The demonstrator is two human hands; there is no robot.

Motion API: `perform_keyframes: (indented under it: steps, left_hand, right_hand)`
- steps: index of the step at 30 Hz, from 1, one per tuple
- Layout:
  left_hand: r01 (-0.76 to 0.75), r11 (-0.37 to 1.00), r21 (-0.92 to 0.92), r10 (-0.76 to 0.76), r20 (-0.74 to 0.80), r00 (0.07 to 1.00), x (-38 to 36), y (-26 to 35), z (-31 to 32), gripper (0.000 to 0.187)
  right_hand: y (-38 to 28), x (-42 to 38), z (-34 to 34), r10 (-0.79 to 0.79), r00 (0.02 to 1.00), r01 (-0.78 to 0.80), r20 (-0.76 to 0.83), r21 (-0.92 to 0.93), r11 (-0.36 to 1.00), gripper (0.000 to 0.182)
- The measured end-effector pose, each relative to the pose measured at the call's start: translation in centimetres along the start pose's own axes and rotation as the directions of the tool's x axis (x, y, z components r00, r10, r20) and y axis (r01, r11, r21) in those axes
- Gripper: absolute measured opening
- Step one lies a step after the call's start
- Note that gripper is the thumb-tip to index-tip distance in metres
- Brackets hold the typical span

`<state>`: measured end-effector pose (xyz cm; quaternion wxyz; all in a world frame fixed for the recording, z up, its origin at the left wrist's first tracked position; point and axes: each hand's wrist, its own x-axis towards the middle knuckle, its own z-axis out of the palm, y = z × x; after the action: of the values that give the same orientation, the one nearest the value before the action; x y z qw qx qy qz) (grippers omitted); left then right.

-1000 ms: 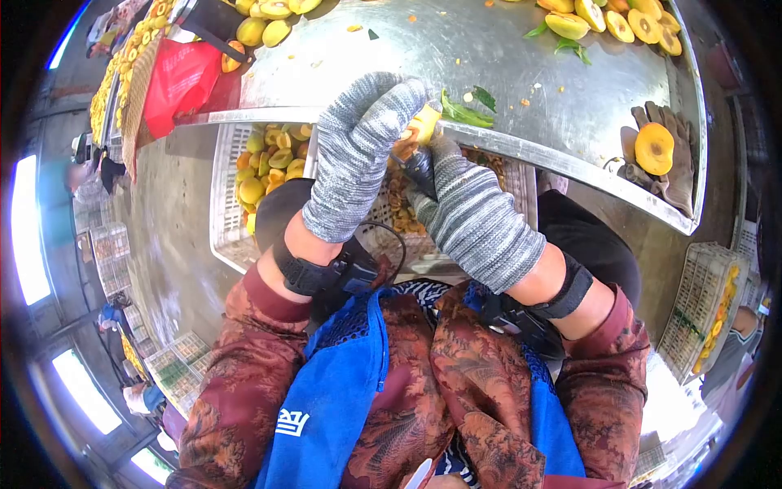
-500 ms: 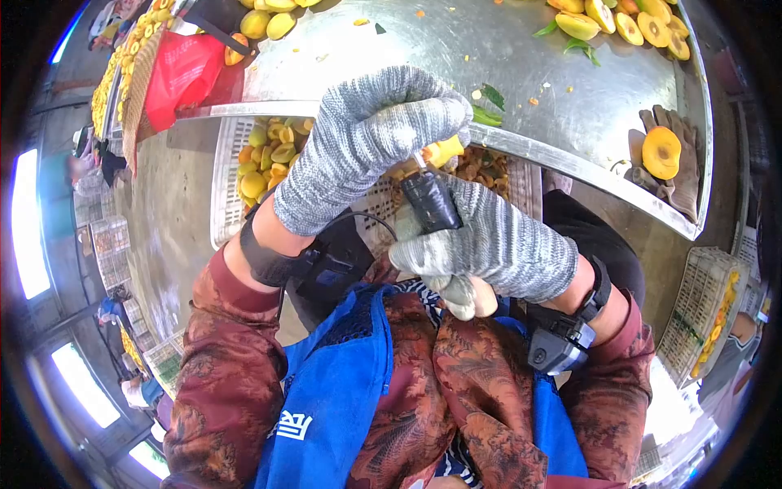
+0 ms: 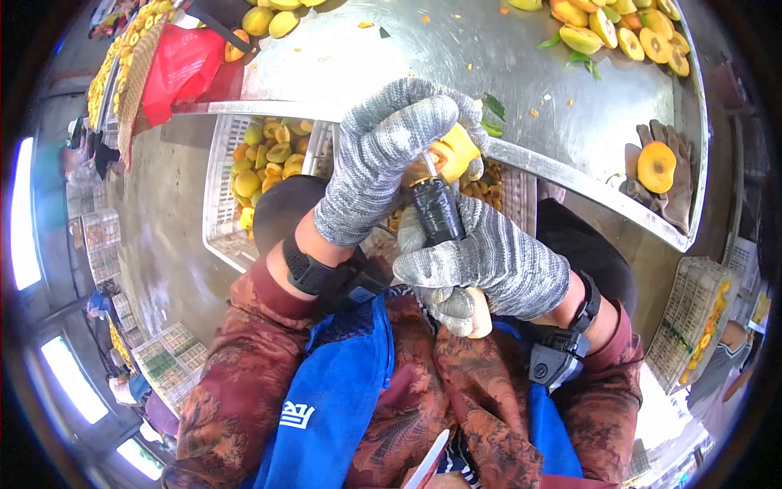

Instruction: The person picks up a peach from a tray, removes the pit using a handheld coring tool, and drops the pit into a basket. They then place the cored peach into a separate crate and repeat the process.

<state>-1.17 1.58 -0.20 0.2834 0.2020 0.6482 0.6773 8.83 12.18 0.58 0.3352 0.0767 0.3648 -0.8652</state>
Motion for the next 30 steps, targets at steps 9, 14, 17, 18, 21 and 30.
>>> perform_keyframes:
  steps: [9, 14, 17, 18, 21, 30]
  left_hand:
    - [-0.095, 0.991, -0.09, 0.077, -0.187, 0.979, 0.5, -1.1, 0.4, 0.032]
    - [-0.099, 0.982, -0.16, 0.076, -0.144, 0.987, 0.4, -0.8, -0.2, 0.02]
    - [-0.344, 0.936, -0.074, 0.33, -0.155, 0.931, 0.1, -1.1, 0.2, 0.018]
    - [-0.346, 0.936, -0.073, 0.331, -0.156, 0.93, 0.0, -1.4, 0.0, 0.018]
    - [-0.28, 0.959, -0.042, 0.264, -0.224, 0.938, -0.2, -1.7, -0.5, 0.017]
    - [-0.173, 0.976, 0.134, 0.189, -0.121, 0.974, 0.7, -2.3, -1.5, 0.026]
  right_hand:
    - [1.0, 2.2, -0.1, -0.236, 0.937, 0.115, -0.257, -0.413, 0.904, 0.034]
    - [1.8, 2.2, -0.7, -0.519, 0.811, 0.113, -0.271, -0.798, 0.592, 0.061]
    - [1.4, 1.9, -0.4, -0.475, 0.804, -0.073, -0.358, -0.852, 0.518, 0.062]
    - [1.6, 2.0, -0.7, -0.543, 0.776, -0.054, -0.321, -0.892, 0.45, 0.061]
    - [1.7, 2.0, -1.1, -0.607, 0.748, -0.07, -0.268, -0.941, 0.33, 0.058]
    - [1.5, 2.8, -3.6, -0.751, 0.66, -0.262, 0.013, -0.933, -0.247, 0.031]
